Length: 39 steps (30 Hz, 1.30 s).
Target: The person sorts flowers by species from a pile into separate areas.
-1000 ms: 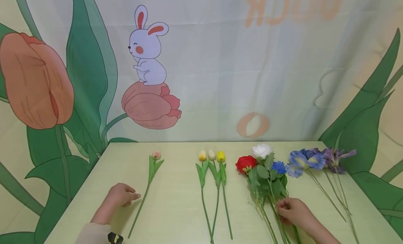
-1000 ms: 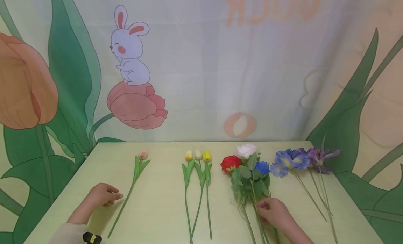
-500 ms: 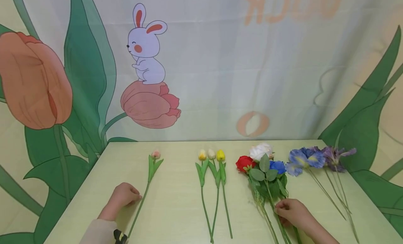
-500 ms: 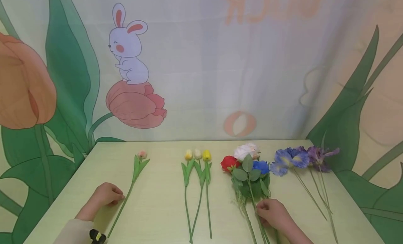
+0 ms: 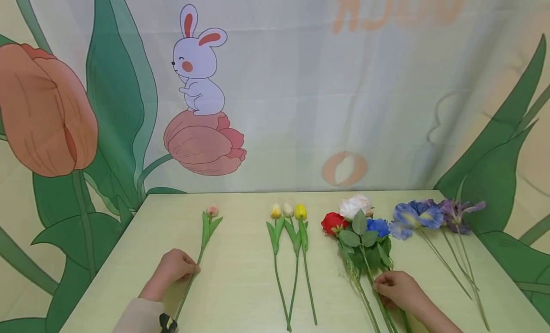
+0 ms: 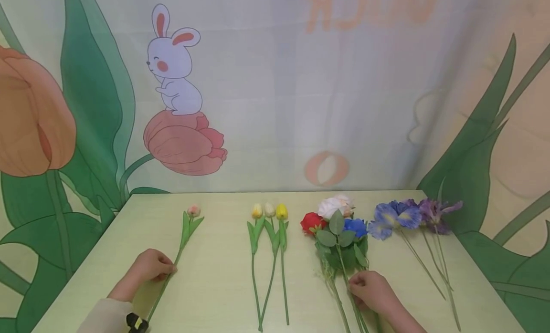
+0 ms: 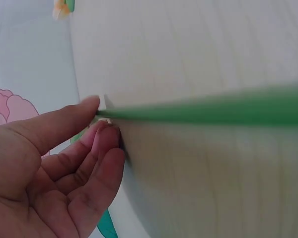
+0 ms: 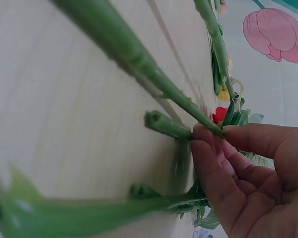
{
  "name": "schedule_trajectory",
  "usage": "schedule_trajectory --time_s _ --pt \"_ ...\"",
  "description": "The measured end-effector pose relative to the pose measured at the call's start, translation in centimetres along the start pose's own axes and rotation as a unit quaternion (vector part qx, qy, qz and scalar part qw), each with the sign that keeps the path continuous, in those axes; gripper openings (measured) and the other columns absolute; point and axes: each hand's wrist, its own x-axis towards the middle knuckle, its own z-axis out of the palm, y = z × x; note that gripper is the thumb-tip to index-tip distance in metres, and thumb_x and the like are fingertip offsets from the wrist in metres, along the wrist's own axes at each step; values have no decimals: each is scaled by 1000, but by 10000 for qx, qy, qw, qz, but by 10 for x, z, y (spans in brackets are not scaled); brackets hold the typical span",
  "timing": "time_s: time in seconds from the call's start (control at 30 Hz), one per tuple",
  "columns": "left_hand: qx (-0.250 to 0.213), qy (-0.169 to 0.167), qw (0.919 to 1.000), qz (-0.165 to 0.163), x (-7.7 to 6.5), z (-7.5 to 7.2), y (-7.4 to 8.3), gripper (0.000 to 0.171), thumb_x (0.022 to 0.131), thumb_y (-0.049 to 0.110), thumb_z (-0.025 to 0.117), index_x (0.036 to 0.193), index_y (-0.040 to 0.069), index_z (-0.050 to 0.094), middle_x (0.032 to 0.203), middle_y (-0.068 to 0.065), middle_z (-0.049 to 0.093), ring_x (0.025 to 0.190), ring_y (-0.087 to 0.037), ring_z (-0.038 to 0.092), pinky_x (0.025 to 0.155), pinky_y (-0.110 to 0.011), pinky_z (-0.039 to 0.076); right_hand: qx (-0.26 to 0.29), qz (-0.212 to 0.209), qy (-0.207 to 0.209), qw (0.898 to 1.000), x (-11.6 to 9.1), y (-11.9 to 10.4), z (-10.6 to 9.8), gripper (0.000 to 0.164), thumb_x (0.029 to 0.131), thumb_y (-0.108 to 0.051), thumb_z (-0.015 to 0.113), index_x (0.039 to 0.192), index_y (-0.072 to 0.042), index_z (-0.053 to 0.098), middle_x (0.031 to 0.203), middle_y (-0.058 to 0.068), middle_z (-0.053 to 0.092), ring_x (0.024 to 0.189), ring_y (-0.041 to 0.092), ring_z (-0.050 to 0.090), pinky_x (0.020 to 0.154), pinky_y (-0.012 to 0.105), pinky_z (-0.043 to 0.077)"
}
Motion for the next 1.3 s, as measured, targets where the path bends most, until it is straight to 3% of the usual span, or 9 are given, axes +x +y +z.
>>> schedule_trajectory --time_s 0.27,0.4,0.67,0.83,1.0,1.3 --pt "-167 66 9998 22 2 2 3 9 85 0 74 85 -9 73 68 -8 67 60 -13 59 57 -26 52 -42 -65 43 10000 0 1 1 24 99 -12 63 113 6 70 85 6 70 72 16 66 65 34 59" --pt "-140 112 9998 54 1 -4 7 12 86 2 72 89 -9 74 69 -8 68 60 -14 59 58 -25 49 -68 -99 32 9999 -1 0 0 25 99 -13 63 113 5 71 84 6 70 72 16 66 65 34 60" --pt "-759 215 9962 361 -9 -23 20 19 92 3 69 100 -14 70 80 -16 72 65 -13 64 64 -32 61 167 -219 145 9995 -9 -8 -16 29 102 -17 59 113 7 70 88 7 72 73 16 68 67 35 61" --pt "-893 311 9940 547 -17 -29 36 20 93 5 69 103 -13 69 86 -18 74 68 -13 66 66 -32 62 340 -376 324 9982 -15 -19 -28 32 104 -20 58 115 8 68 92 11 72 76 16 69 70 37 63" --pt "-1118 398 9909 635 -23 -24 58 18 94 6 69 101 -10 70 83 -14 73 69 -16 65 66 -30 60 423 -698 534 9952 -22 -35 -35 34 104 -22 58 120 6 66 95 13 73 81 18 70 75 39 63" --pt "-1752 440 9775 1089 -33 1 105 15 94 8 71 101 -6 72 85 -14 75 70 -17 68 68 -31 61 958 -1399 710 9830 -27 -83 -11 33 103 -20 61 122 6 65 98 12 74 83 17 71 72 35 63"
